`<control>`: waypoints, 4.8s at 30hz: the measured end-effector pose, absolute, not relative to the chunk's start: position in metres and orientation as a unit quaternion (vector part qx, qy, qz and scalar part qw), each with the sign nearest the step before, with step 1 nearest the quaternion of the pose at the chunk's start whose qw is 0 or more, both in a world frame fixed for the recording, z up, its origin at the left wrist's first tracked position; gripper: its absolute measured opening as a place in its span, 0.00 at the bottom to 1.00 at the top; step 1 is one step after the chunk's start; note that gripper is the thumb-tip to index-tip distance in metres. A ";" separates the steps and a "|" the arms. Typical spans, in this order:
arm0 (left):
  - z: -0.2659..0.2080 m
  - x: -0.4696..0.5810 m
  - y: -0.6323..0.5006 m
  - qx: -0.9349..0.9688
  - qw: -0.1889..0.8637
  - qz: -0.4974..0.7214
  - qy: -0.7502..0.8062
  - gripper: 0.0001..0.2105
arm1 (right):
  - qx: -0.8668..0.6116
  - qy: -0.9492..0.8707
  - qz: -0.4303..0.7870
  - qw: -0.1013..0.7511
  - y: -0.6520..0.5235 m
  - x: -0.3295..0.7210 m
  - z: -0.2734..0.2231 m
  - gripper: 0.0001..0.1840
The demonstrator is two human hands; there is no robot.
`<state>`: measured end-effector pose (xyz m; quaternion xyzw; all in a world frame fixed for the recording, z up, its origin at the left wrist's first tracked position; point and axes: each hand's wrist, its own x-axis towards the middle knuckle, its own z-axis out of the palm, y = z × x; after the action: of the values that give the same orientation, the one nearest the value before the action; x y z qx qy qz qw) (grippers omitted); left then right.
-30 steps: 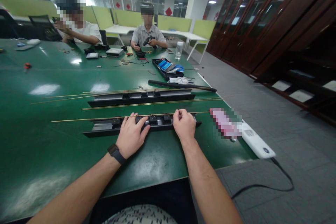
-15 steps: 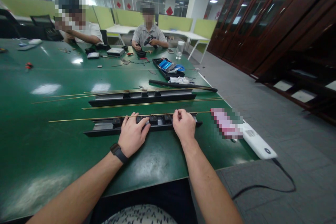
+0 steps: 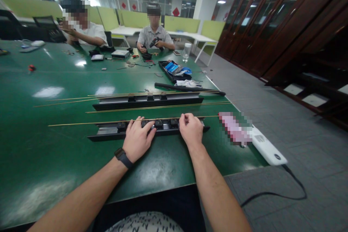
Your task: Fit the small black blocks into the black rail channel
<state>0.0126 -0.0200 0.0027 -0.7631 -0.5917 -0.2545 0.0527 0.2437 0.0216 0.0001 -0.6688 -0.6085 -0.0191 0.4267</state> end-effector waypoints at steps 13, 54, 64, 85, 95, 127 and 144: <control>0.002 0.013 -0.019 -0.761 0.057 -0.254 -0.594 0.17 | -0.674 -0.608 -0.032 0.419 0.023 0.245 0.000 0.20; 0.012 0.007 -0.021 -0.785 0.037 -0.199 -0.586 0.22 | -0.667 -0.614 -0.020 0.422 0.021 0.245 0.002 0.20; 0.011 0.007 -0.020 -0.783 0.049 -0.193 -0.589 0.23 | -0.669 -0.606 -0.013 0.430 0.022 0.245 0.002 0.19; 0.011 0.010 -0.020 -0.777 0.055 -0.194 -0.596 0.22 | -0.665 -0.611 -0.017 0.430 0.022 0.246 0.001 0.19; 0.012 0.011 -0.020 -0.775 0.043 -0.199 -0.598 0.22 | -0.656 -0.633 -0.017 0.411 0.022 0.244 0.001 0.20; 0.011 0.010 -0.021 -0.773 0.046 -0.198 -0.600 0.22 | -0.664 -0.621 -0.027 0.415 0.023 0.246 0.001 0.20; 0.014 0.014 -0.025 -0.762 0.033 -0.195 -0.617 0.21 | -0.665 -0.617 -0.021 0.419 0.022 0.246 0.001 0.20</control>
<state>0.0144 -0.0248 0.0138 -0.7615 -0.6171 -0.1954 0.0331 0.2459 0.0221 0.0014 -0.6653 -0.6173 -0.0214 0.4193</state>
